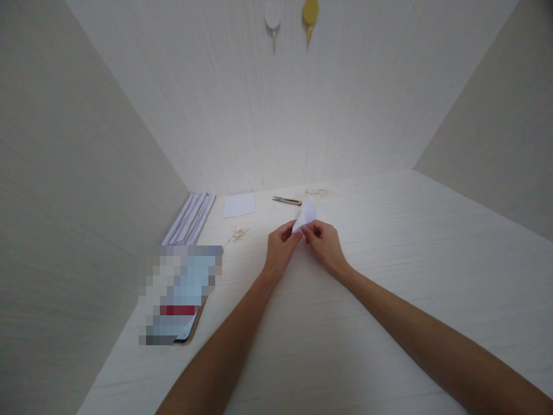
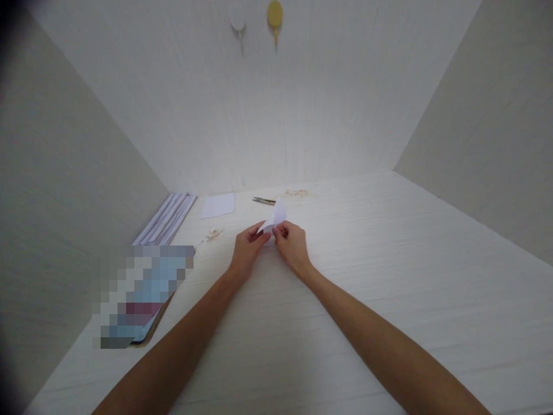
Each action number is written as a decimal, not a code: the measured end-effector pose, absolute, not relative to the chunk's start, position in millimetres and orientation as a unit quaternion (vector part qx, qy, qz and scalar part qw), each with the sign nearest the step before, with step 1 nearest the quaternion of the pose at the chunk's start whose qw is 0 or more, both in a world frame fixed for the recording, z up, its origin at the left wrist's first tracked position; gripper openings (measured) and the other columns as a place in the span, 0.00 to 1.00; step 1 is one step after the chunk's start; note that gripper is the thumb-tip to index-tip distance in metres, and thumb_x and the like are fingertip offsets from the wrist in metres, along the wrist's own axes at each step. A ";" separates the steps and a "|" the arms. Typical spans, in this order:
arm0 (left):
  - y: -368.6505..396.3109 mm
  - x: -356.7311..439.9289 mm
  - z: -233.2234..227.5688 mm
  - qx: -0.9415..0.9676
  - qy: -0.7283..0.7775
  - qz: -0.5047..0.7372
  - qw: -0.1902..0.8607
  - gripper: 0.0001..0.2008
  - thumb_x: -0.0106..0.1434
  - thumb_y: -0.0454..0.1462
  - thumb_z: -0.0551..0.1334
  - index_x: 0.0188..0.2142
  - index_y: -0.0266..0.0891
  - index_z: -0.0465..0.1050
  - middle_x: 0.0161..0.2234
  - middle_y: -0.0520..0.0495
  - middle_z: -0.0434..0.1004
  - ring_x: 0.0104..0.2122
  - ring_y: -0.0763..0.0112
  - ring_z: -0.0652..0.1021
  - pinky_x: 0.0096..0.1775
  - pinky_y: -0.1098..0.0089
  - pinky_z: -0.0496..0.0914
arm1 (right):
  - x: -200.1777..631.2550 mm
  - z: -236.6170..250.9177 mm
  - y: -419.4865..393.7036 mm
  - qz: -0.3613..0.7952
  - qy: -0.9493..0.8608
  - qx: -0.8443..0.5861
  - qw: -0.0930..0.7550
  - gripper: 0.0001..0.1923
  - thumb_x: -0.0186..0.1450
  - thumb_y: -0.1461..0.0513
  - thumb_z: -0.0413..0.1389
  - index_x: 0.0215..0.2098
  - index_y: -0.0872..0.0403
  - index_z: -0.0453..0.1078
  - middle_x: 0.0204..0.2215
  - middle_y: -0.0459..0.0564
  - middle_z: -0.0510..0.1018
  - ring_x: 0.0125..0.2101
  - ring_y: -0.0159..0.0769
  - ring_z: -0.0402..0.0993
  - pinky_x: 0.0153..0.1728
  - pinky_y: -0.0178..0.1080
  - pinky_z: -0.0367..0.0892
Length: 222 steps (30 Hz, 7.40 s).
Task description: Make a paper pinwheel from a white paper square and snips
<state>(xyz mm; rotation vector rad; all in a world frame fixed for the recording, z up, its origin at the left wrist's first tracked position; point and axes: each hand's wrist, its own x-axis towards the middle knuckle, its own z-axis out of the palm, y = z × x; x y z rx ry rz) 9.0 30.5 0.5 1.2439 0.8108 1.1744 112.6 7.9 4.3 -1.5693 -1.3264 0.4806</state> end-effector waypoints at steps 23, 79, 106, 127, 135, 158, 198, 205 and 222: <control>33.6 7.9 -3.4 0.547 0.353 0.490 0.579 0.12 0.47 0.33 0.61 0.34 0.36 0.73 0.35 0.48 0.77 0.36 0.69 0.74 0.42 0.68 0.65 | 112.0 4.1 7.5 0.191 -0.538 -0.648 0.504 0.10 0.53 0.63 0.50 0.15 0.55 0.60 0.13 0.43 0.65 0.17 0.30 0.61 0.21 0.33 0.54; 38.4 6.6 -6.7 0.443 0.385 0.548 0.597 0.13 0.40 0.31 0.63 0.30 0.35 0.74 0.24 0.53 0.76 0.26 0.75 0.72 0.34 0.72 0.64 | 116.0 -2.7 12.7 0.283 -0.557 -0.566 0.537 0.10 0.55 0.61 0.51 0.18 0.56 0.64 0.13 0.42 0.65 0.14 0.26 0.59 0.18 0.31 0.56; 30.6 3.9 -0.5 0.526 0.411 0.503 0.549 0.14 0.43 0.30 0.60 0.32 0.35 0.75 0.31 0.49 0.78 0.33 0.70 0.75 0.39 0.69 0.66 | 116.4 0.4 9.7 0.251 -0.578 -0.581 0.515 0.10 0.54 0.63 0.50 0.15 0.56 0.63 0.11 0.41 0.63 0.15 0.27 0.58 0.21 0.32 0.55; 31.6 9.3 -3.6 0.483 0.408 0.547 0.548 0.14 0.42 0.29 0.60 0.31 0.36 0.75 0.28 0.51 0.78 0.30 0.71 0.74 0.36 0.70 0.66 | 113.1 -1.4 8.8 0.206 -0.553 -0.571 0.571 0.05 0.51 0.64 0.55 0.27 0.56 0.71 0.26 0.50 0.77 0.23 0.32 0.71 0.23 0.34 0.64; 30.0 8.8 -0.4 0.523 0.415 0.521 0.532 0.13 0.43 0.30 0.60 0.31 0.36 0.76 0.30 0.50 0.78 0.32 0.70 0.75 0.40 0.68 0.66 | 114.2 -1.4 9.0 0.183 -0.558 -0.579 0.566 0.05 0.50 0.65 0.55 0.25 0.57 0.71 0.24 0.51 0.77 0.21 0.31 0.69 0.23 0.34 0.64; 30.0 9.9 -4.5 0.537 0.399 0.525 0.526 0.12 0.44 0.31 0.61 0.32 0.36 0.75 0.32 0.48 0.78 0.34 0.68 0.75 0.41 0.67 0.66 | 111.3 2.0 7.2 0.125 -0.564 -0.650 0.493 0.05 0.51 0.63 0.53 0.21 0.57 0.70 0.20 0.48 0.75 0.17 0.29 0.63 0.22 0.33 0.59; 31.7 9.1 -2.2 0.432 0.376 0.572 0.587 0.10 0.39 0.30 0.64 0.26 0.35 0.74 0.24 0.51 0.76 0.27 0.72 0.73 0.35 0.71 0.65 | 111.4 5.4 3.6 0.189 -0.567 -0.578 0.556 0.04 0.51 0.63 0.53 0.22 0.56 0.68 0.15 0.43 0.67 0.15 0.27 0.55 0.19 0.32 0.53; 34.0 7.9 0.3 0.351 0.356 0.590 0.634 0.07 0.38 0.31 0.64 0.22 0.35 0.73 0.20 0.52 0.75 0.22 0.75 0.72 0.31 0.72 0.64 | 114.4 3.7 2.2 0.191 -0.475 -0.540 0.668 0.06 0.53 0.63 0.51 0.30 0.55 0.65 0.25 0.45 0.69 0.22 0.29 0.61 0.22 0.33 0.57; 32.7 8.2 4.6 0.346 0.271 0.499 0.747 0.05 0.46 0.34 0.62 0.22 0.32 0.73 0.23 0.49 0.74 0.26 0.76 0.72 0.35 0.74 0.65 | 124.8 -11.9 16.6 0.173 -0.504 -0.558 0.636 0.12 0.51 0.56 0.56 0.29 0.55 0.71 0.30 0.52 0.75 0.35 0.41 0.67 0.40 0.45 0.59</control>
